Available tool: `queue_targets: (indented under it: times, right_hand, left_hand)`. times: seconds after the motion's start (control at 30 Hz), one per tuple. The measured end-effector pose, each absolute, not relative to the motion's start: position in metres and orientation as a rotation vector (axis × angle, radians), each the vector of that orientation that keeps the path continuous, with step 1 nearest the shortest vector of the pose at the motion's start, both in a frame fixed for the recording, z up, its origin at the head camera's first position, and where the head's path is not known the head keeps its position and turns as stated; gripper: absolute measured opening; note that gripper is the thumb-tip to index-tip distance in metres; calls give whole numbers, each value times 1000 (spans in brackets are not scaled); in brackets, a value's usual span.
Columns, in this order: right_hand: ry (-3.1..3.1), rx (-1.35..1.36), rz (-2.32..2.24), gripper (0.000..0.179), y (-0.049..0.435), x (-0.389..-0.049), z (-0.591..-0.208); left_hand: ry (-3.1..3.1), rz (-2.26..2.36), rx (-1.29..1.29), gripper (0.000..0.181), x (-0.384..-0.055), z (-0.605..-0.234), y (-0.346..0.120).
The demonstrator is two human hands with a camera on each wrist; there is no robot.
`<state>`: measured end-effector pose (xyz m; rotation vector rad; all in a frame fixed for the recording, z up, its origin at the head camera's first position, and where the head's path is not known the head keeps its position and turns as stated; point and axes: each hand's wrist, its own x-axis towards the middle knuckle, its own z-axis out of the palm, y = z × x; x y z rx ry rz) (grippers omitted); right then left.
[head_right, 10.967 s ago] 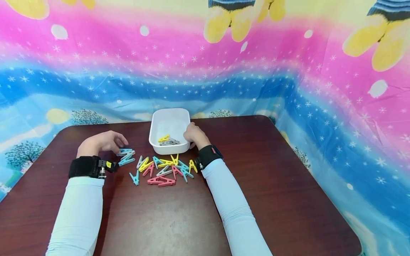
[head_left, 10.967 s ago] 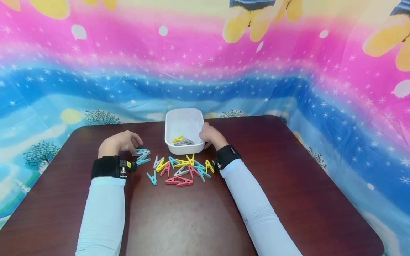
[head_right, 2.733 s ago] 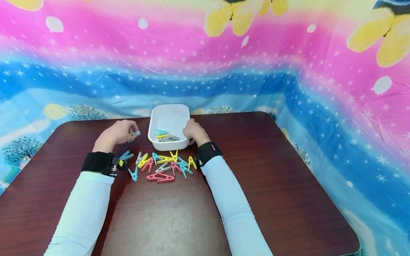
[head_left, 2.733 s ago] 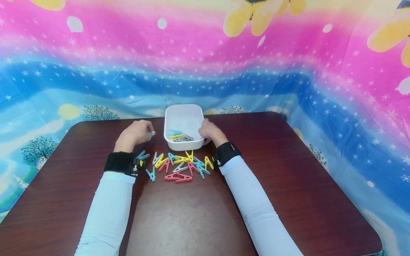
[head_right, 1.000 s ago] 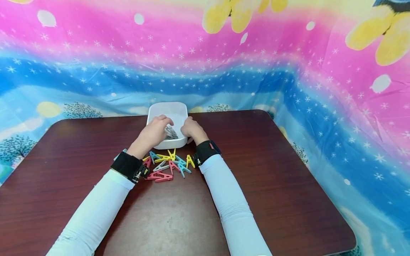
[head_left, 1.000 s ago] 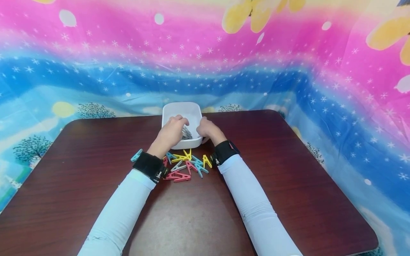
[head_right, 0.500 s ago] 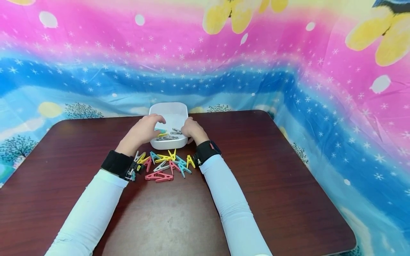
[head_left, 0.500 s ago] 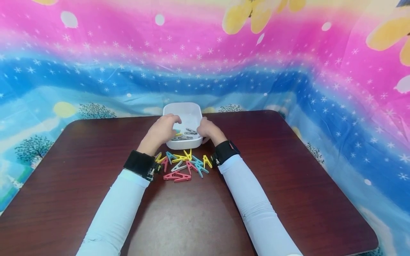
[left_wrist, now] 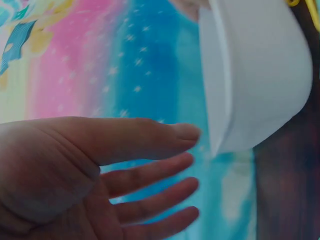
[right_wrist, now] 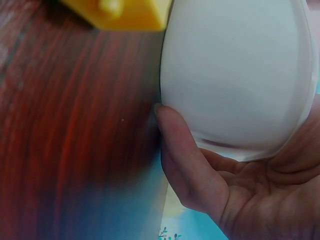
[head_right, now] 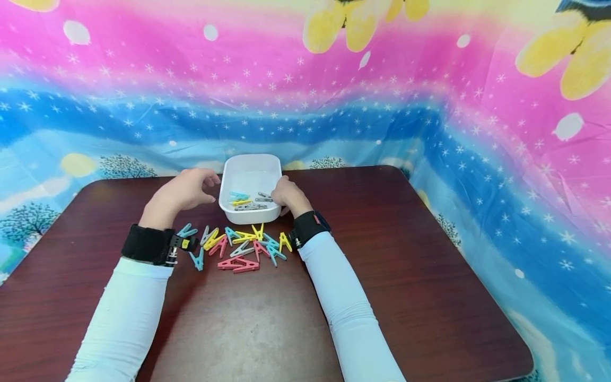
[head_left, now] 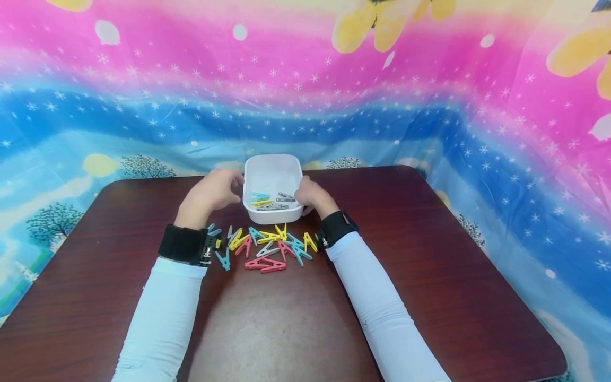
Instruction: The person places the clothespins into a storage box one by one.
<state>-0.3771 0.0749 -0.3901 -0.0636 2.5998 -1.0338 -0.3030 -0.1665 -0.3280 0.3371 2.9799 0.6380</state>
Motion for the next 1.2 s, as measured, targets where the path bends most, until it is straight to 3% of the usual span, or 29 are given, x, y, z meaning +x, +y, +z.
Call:
queue_targets:
  times: [0.3,0.53,0.77,1.2]
  right_hand:
    - [2597,-74,-1053,57,76,-378,-392]
    - [2591,-65,-1043,56,76,-378,-392]
    - [2596,-63,-1037,56,76,-378,-390]
    - [2601,-65,-1030,58,77,-376,-389]
  left_hand:
    - [2852,505,148,59,-289,-323,-195]
    - [2694,298,45,35,-296,-345,-203]
    - [2664,294,-24,43,-297,-354,-205]
    - [2626,383,-93,30,-300,-358,-204]
